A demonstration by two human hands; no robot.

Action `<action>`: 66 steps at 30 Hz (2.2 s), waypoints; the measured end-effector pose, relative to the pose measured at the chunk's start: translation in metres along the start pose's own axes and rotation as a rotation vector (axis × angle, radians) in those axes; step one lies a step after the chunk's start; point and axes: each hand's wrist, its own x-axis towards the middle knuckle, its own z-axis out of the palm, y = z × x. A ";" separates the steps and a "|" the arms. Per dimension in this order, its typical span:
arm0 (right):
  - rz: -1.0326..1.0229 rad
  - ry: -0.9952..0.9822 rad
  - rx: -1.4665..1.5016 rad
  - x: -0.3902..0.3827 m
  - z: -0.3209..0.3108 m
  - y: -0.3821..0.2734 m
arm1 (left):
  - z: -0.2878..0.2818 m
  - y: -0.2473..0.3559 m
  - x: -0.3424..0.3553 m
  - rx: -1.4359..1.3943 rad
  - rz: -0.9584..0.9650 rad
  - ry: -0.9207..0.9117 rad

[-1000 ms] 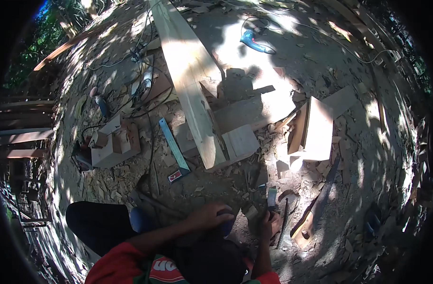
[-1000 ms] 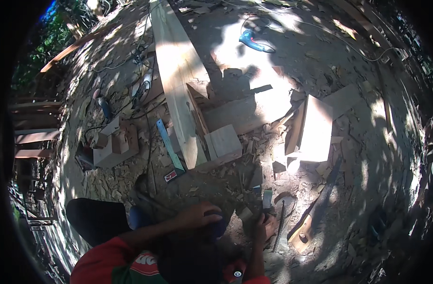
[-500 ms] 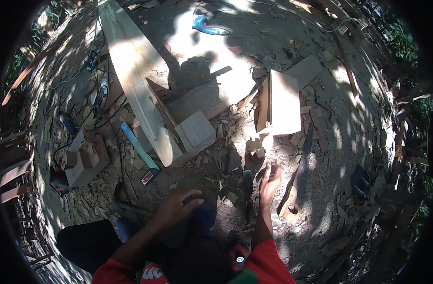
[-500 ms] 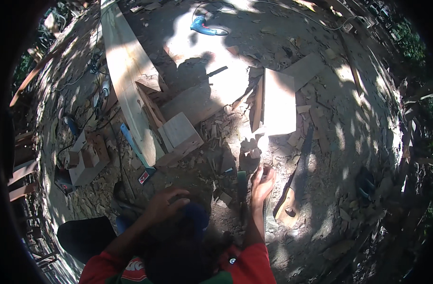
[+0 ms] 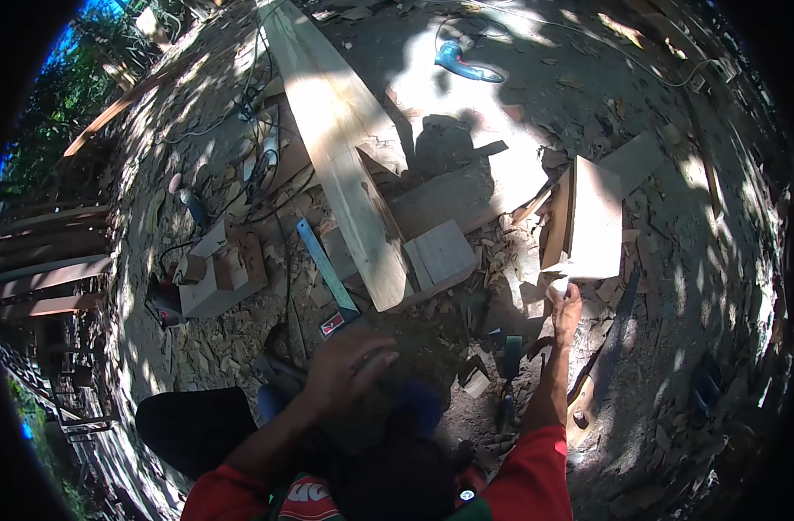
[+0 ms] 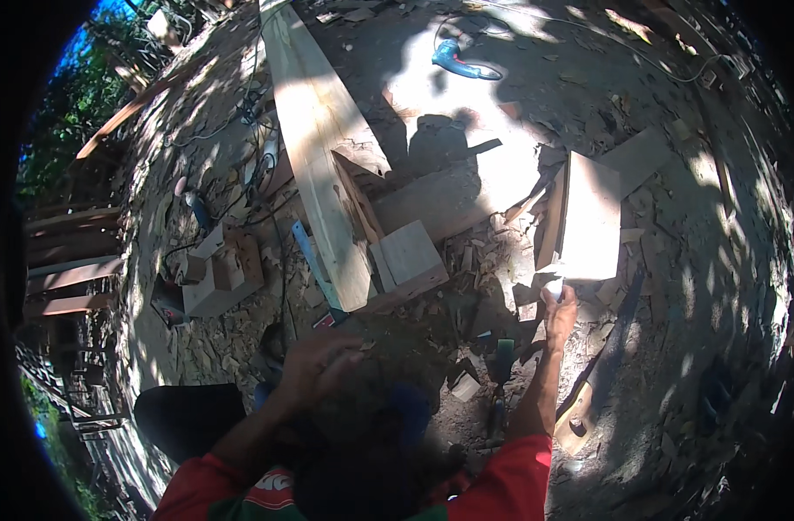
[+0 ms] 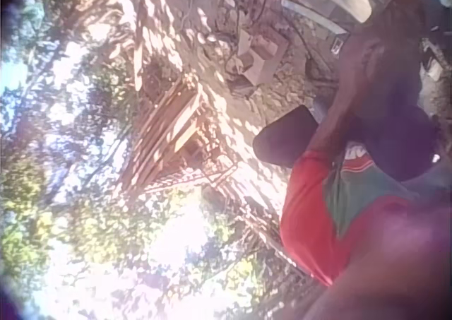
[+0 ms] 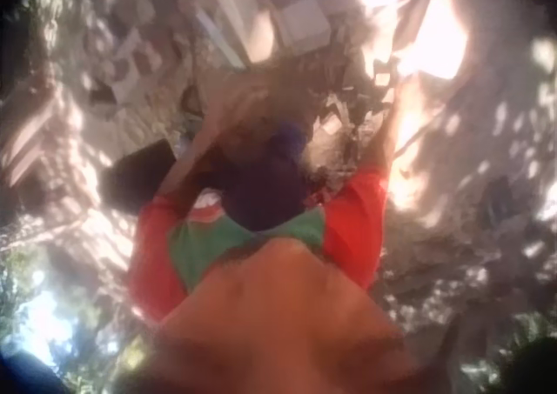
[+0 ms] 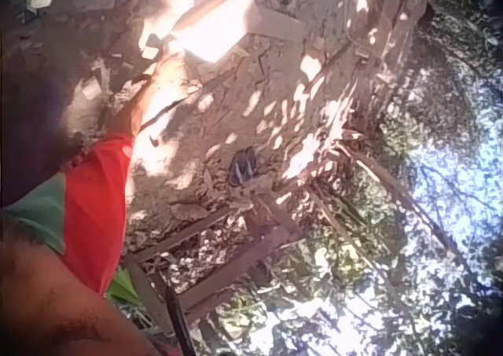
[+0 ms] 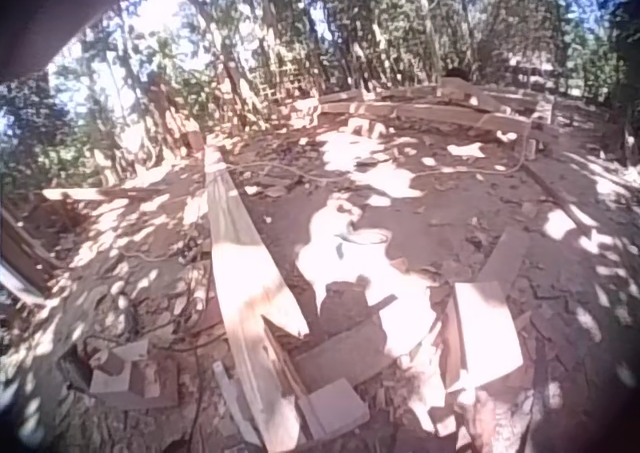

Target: The person uses a chisel and a knife to carve and scrape a wooden beam, then applies glue to a small wooden block.

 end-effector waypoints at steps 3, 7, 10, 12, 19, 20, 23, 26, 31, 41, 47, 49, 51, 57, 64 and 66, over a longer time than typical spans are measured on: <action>-0.032 0.018 0.315 -0.036 0.012 -0.052 | -0.029 0.012 0.023 0.108 -0.007 0.175; 0.120 0.072 0.355 -0.065 -0.007 -0.117 | -0.036 0.021 0.059 0.306 0.086 0.282; 0.159 0.071 0.507 -0.080 -0.014 -0.147 | -0.017 0.021 0.079 0.323 0.147 0.253; 0.161 0.025 0.662 -0.090 -0.010 -0.160 | -0.007 0.020 0.088 0.333 0.151 0.224; 0.135 -0.411 0.773 -0.108 -0.019 -0.263 | -0.013 0.015 0.092 0.328 0.034 0.168; 0.121 -0.425 0.779 -0.109 -0.018 -0.269 | -0.014 0.015 0.094 0.335 0.035 0.156; 0.083 -0.466 0.816 -0.111 -0.015 -0.274 | -0.020 0.018 0.097 0.450 0.045 0.106; 0.087 -0.465 0.896 -0.113 -0.010 -0.275 | -0.024 0.018 0.100 0.525 0.121 0.079; 0.201 -0.475 0.980 -0.123 -0.008 -0.280 | -0.025 0.014 0.107 0.433 0.109 0.022; 0.259 -0.463 0.969 -0.114 -0.003 -0.289 | -0.026 0.013 0.107 0.413 0.091 0.021; 0.254 -0.442 0.904 -0.113 -0.009 -0.289 | -0.025 0.012 0.108 0.405 0.071 0.028; 0.230 -0.444 0.889 -0.116 -0.009 -0.286 | -0.024 0.012 0.108 0.388 0.078 0.030; 0.221 -0.429 0.871 -0.118 -0.010 -0.288 | -0.024 0.011 0.108 0.376 0.085 0.030; 0.176 -0.419 0.810 -0.121 -0.008 -0.294 | -0.024 0.008 0.107 0.360 0.123 0.039; 0.152 -0.420 0.757 -0.125 -0.011 -0.304 | -0.025 0.007 0.107 0.319 0.122 0.044; 0.132 -0.401 0.716 -0.126 -0.012 -0.306 | -0.025 0.008 0.107 0.319 0.127 0.049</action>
